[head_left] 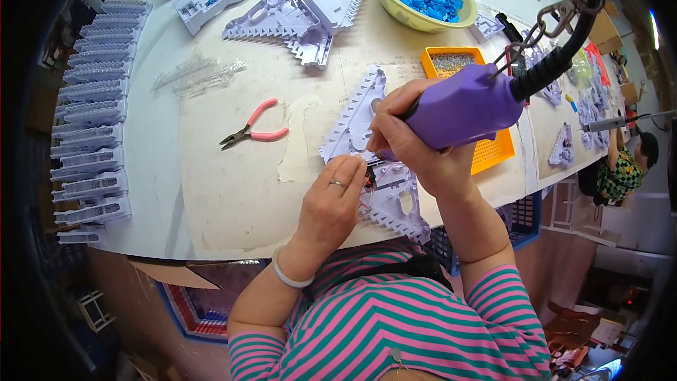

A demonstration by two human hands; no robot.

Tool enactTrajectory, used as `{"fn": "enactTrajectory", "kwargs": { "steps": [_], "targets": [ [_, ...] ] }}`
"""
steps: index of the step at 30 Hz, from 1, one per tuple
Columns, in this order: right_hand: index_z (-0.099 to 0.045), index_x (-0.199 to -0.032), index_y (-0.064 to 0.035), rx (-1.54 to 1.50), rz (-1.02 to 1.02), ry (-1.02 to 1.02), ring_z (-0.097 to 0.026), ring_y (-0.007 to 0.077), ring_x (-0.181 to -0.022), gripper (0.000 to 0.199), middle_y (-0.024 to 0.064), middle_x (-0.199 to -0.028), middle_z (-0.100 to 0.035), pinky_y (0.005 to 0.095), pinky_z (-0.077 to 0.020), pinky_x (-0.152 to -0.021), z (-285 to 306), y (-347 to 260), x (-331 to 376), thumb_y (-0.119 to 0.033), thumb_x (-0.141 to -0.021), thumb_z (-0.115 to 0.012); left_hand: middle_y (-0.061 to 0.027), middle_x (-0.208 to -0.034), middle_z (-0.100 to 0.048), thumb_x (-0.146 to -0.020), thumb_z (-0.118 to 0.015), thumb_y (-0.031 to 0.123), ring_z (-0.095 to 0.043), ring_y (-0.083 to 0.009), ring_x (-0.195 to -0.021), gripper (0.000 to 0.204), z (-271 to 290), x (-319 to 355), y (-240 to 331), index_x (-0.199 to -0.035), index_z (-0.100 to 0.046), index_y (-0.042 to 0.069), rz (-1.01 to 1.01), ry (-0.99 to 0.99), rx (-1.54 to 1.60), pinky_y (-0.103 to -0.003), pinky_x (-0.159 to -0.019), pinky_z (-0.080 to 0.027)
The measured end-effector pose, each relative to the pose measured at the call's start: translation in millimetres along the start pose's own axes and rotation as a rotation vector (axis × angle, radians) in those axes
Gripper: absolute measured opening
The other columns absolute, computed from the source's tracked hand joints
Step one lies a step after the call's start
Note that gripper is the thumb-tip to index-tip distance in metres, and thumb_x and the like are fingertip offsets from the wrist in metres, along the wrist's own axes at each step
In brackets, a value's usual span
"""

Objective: The person assembles an electronic toy by fitting internal electronic components and wires into a plastic casing shell, fastening screws with an electric screwdriver, and attaching a plastic cover piece over the assembly by hand.

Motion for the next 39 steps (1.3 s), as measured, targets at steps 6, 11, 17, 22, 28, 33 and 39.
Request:
{"fn": "enactTrajectory", "kwargs": {
  "steps": [6,11,17,22,28,33,39],
  "targets": [
    [-0.064,-0.089,0.002,-0.057,-0.029,0.039,-0.069,0.0157,-0.065,0.007,0.0093,-0.081,-0.067,0.0265,-0.0573,-0.059,6,2,-2,0.007,-0.09,-0.069,-0.0174,-0.116,-0.068,-0.083,-0.07,-0.004,-0.067,-0.0331,-0.111,0.032,0,1,-1,-0.114,-0.069,-0.01,-0.003,0.01,0.01,-0.039,-0.093,-0.058],
    [-0.063,-0.088,0.0013,-0.024,-0.046,0.029,-0.068,0.0159,-0.063,0.008,0.0096,-0.079,-0.067,0.0269,-0.0573,-0.059,7,3,-3,0.007,-0.09,-0.068,-0.0171,-0.116,-0.069,-0.082,-0.07,-0.004,-0.068,-0.0327,-0.11,0.032,0,0,-2,-0.114,-0.07,-0.01,0.0,0.02,0.018,-0.039,-0.092,-0.058],
    [-0.063,-0.088,0.0013,-0.039,-0.022,-0.015,-0.068,0.0162,-0.064,0.007,0.0101,-0.078,-0.067,0.028,-0.0577,-0.059,5,5,-2,0.006,-0.091,-0.068,-0.0169,-0.115,-0.069,-0.081,-0.069,-0.005,-0.068,-0.0326,-0.109,0.032,2,-2,-1,-0.114,-0.07,-0.01,0.001,0.022,0.025,-0.039,-0.092,-0.058],
    [-0.063,-0.091,0.001,-0.095,-0.004,-0.018,-0.069,0.0167,-0.065,0.007,0.0105,-0.081,-0.068,0.0288,-0.0585,-0.06,2,4,-5,0.006,-0.09,-0.068,-0.0171,-0.114,-0.069,-0.081,-0.069,-0.006,-0.068,-0.0327,-0.109,0.032,2,-1,-3,-0.113,-0.07,-0.01,0.0,0.027,0.006,-0.039,-0.092,-0.058],
    [-0.064,-0.094,0.0004,0.014,-0.025,0.063,-0.069,0.018,-0.067,0.011,0.0116,-0.083,-0.068,0.0303,-0.0586,-0.062,27,-7,-6,0.009,-0.09,-0.067,-0.016,-0.115,-0.069,-0.082,-0.07,-0.005,-0.068,-0.033,-0.11,0.03,0,-9,0,-0.112,-0.07,-0.009,0.0,0.013,0.045,-0.04,-0.092,-0.058],
    [-0.065,-0.095,-0.0011,0.159,0.323,0.453,-0.066,0.0154,-0.066,0.009,0.0104,-0.084,-0.068,0.0288,-0.0563,-0.062,102,-45,-27,0.005,-0.091,-0.069,-0.0156,-0.114,-0.07,-0.085,-0.071,-0.005,-0.068,-0.0326,-0.11,0.024,2,-2,-1,-0.109,-0.072,-0.008,0.002,0.021,0.036,-0.04,-0.092,-0.058],
    [-0.067,-0.101,0.0,0.256,0.263,0.536,-0.072,0.0153,-0.071,0.01,0.009,-0.087,-0.072,0.0271,-0.0575,-0.067,161,-22,-44,-0.002,-0.094,-0.073,-0.0154,-0.115,-0.07,-0.085,-0.072,-0.006,-0.068,-0.0327,-0.11,0.026,3,-5,-1,-0.111,-0.073,-0.007,0.017,0.001,0.017,-0.041,-0.093,-0.058]
  ]
}}
Point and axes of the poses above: each hand's wrist, its own x-axis away from the middle knuckle, its own z-axis out of the back of the hand, y = z × x, the point moved 7 cm from there along -x, towards the middle knuckle
